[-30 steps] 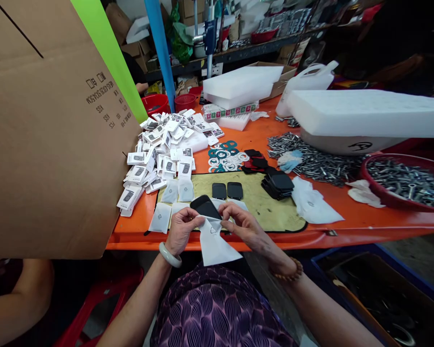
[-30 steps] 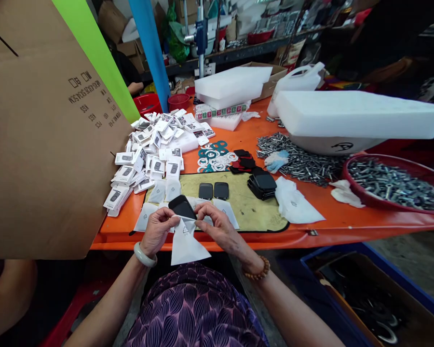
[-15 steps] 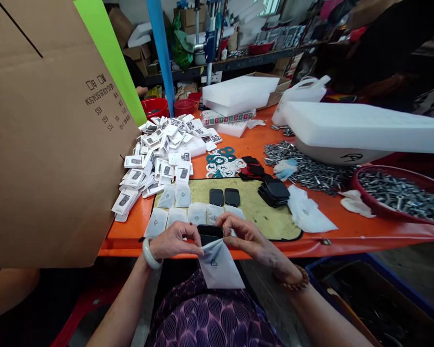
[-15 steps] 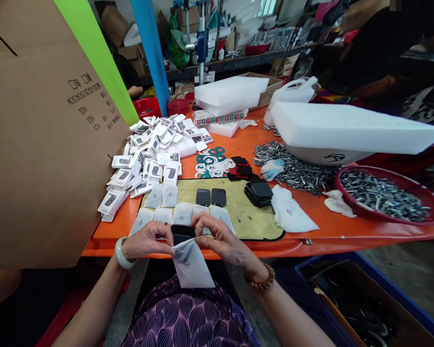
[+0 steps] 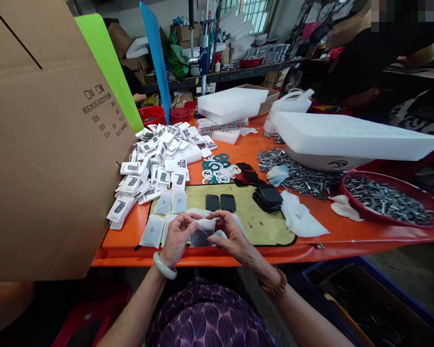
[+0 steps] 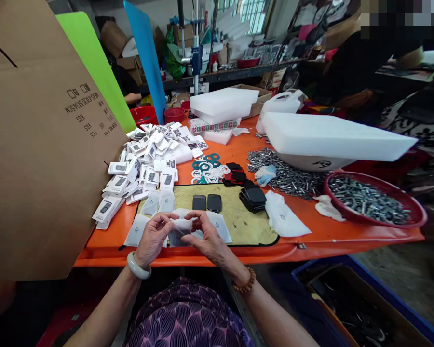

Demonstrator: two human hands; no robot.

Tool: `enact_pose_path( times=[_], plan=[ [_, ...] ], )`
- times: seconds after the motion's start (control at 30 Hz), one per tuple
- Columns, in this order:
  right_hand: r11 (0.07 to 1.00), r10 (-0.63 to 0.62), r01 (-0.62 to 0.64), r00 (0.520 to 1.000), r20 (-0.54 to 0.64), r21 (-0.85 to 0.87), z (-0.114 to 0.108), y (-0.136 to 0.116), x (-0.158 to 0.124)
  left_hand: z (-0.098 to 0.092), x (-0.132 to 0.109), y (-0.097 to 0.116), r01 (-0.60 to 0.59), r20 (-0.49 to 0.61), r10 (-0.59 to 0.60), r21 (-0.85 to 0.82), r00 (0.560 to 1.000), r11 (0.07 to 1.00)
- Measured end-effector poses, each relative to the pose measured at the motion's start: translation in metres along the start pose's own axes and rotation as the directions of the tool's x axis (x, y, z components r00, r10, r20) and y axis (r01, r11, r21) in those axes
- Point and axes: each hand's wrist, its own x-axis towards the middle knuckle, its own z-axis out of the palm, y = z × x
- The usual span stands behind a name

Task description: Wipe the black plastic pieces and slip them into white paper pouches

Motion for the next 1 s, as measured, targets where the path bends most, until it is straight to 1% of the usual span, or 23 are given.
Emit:
enact_pose_path(
  times=[0.07, 0.1, 0.17, 0.23, 0.27, 0.3, 0.37, 0.47, 0.53, 0.6, 0.63, 0.7, 0.77, 0.8, 0.83, 0.87, 0.9, 0.97, 1.0],
  plan=[
    [0.996, 0.047, -0.044, 0.998, 0.045, -0.075, 0.006, 0.012, 0.005, 0.002, 0.003, -0.005, 0.001, -0.051, -0.002, -0.029, 0.999, 1.0],
    [0.996, 0.063, -0.059, 0.996, 0.058, -0.073, 0.007, 0.018, 0.011, 0.002, 0.005, -0.006, -0.001, -0.079, -0.001, -0.033, 0.997, 0.999],
    [0.995, 0.095, -0.096, 0.994, 0.06, 0.005, 0.006, 0.03, 0.027, -0.001, 0.007, -0.008, -0.009, -0.153, 0.004, -0.033, 0.988, 0.999],
    [0.987, 0.134, -0.135, 0.991, 0.016, 0.09, -0.001, 0.043, 0.052, -0.008, 0.008, -0.009, -0.004, -0.24, -0.007, -0.048, 0.971, 0.999],
    [0.984, 0.156, -0.154, 0.988, -0.014, 0.095, -0.005, 0.049, 0.066, -0.012, 0.007, -0.009, 0.003, -0.278, -0.019, -0.059, 0.96, 0.998],
    [0.984, 0.172, -0.168, 0.984, -0.048, 0.066, -0.01, 0.055, 0.081, -0.017, 0.006, -0.009, 0.012, -0.305, -0.032, -0.066, 0.952, 0.998],
    [0.979, 0.174, -0.184, 0.978, -0.112, -0.086, -0.018, 0.068, 0.11, -0.025, 0.003, -0.01, 0.032, -0.33, -0.05, -0.06, 0.943, 0.998],
    [0.928, 0.136, -0.185, 0.976, -0.171, -0.322, -0.022, 0.083, 0.145, -0.034, -0.002, -0.013, 0.065, -0.322, -0.067, -0.017, 0.945, 0.998],
    [0.902, 0.103, -0.175, 0.975, -0.197, -0.394, -0.019, 0.089, 0.159, -0.036, -0.004, -0.016, 0.087, -0.307, -0.079, 0.013, 0.949, 0.996],
    [0.886, 0.063, -0.157, 0.973, -0.223, -0.436, -0.014, 0.09, 0.162, -0.036, -0.005, -0.019, 0.106, -0.295, -0.09, 0.04, 0.951, 0.994],
    [0.877, 0.032, -0.141, 0.971, -0.236, -0.459, -0.012, 0.088, 0.16, -0.035, -0.006, -0.02, 0.115, -0.291, -0.096, 0.051, 0.952, 0.992],
    [0.861, -0.033, -0.101, 0.967, -0.253, -0.498, -0.012, 0.083, 0.145, -0.035, -0.006, -0.023, 0.133, -0.287, -0.108, 0.066, 0.952, 0.989],
    [0.837, -0.125, -0.048, 0.953, -0.275, -0.545, -0.021, 0.078, 0.119, -0.035, -0.006, -0.025, 0.149, -0.289, -0.123, 0.07, 0.949, 0.986],
    [0.815, -0.187, -0.026, 0.933, -0.306, -0.578, -0.03, 0.075, 0.103, -0.035, -0.006, -0.027, 0.157, -0.288, -0.132, 0.068, 0.949, 0.985],
    [0.788, -0.254, -0.014, 0.903, -0.347, -0.615, -0.042, 0.073, 0.086, -0.035, -0.006, -0.028, 0.164, -0.286, -0.139, 0.065, 0.948, 0.984],
    [0.756, -0.329, -0.02, 0.852, -0.406, -0.655, -0.058, 0.072, 0.068, -0.034, -0.006, -0.029, 0.171, -0.282, -0.146, 0.064, 0.948, 0.983],
    [0.732, -0.374, -0.052, 0.803, -0.464, -0.679, -0.076, 0.071, 0.05, -0.034, -0.006, -0.031, 0.177, -0.273, -0.153, 0.064, 0.95, 0.982],
    [0.692, -0.416, -0.158, 0.71, -0.568, -0.705, -0.119, 0.071, 0.016, -0.031, -0.007, -0.034, 0.188, -0.253, -0.165, 0.069, 0.953, 0.98],
    [0.641, -0.438, -0.257, 0.651, -0.62, -0.724, -0.14, 0.072, 0.001, -0.03, -0.007, -0.035, 0.195, -0.245, -0.171, 0.073, 0.954, 0.978]
  ],
)
